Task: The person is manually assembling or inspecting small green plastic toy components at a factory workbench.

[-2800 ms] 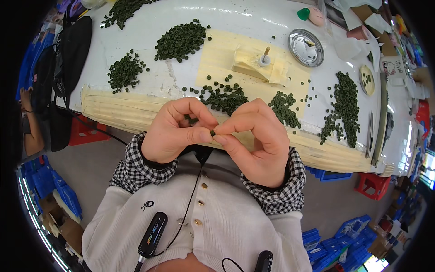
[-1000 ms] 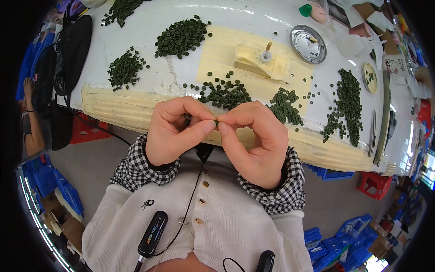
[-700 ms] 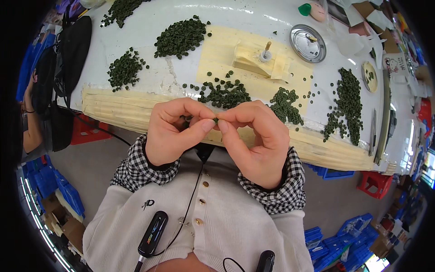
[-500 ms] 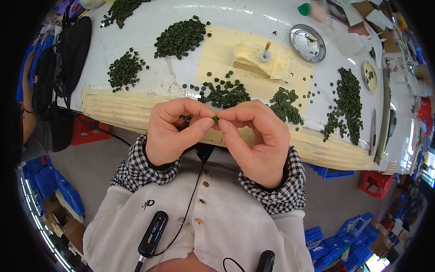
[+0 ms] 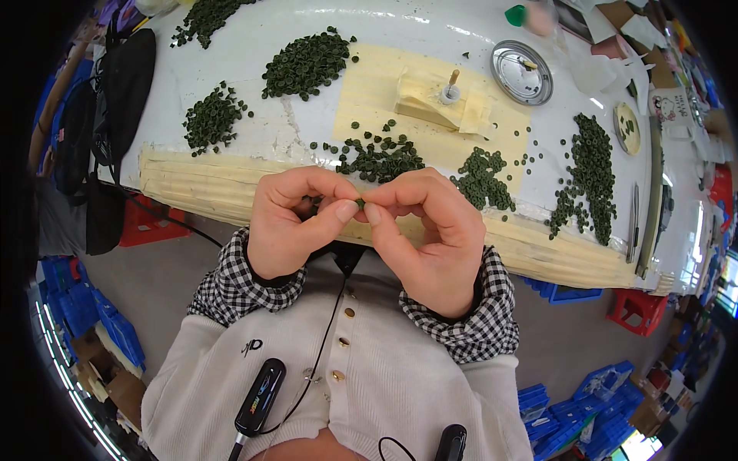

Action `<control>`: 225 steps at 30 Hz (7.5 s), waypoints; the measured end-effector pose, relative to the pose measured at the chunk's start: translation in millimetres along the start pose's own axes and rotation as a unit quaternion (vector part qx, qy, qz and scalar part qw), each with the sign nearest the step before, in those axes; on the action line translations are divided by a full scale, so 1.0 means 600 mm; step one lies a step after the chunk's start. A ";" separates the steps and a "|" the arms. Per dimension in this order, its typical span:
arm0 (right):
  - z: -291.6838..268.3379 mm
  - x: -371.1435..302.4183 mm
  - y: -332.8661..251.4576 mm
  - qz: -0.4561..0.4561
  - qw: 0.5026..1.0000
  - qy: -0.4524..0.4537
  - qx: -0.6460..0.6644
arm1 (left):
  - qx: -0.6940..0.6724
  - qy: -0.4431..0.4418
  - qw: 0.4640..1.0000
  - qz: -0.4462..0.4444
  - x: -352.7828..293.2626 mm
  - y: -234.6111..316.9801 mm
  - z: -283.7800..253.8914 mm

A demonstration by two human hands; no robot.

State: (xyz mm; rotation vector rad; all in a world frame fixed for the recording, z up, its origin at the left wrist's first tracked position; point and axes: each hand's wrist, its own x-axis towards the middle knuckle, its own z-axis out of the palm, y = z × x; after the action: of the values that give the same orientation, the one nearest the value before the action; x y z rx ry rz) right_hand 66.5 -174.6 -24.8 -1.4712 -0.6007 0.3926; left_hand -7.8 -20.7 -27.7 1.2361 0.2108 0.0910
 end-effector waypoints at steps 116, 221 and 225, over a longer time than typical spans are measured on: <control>-0.027 -0.002 -0.019 0.046 0.997 0.055 0.006 | -0.316 -0.050 0.929 -0.186 0.010 0.011 0.002; -0.015 -0.004 -0.021 0.051 0.997 -0.009 0.053 | -0.005 -0.003 0.997 -0.073 -0.007 0.024 0.013; -0.011 -0.005 -0.022 0.053 0.997 -0.003 0.048 | 0.016 0.011 0.998 -0.064 -0.008 0.024 0.014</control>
State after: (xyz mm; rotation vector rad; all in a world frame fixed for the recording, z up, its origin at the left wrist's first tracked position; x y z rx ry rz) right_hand 66.6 -182.8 -11.9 -1.4127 -0.5028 0.5014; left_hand -10.2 -24.8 -10.9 1.2518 0.3105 -0.0096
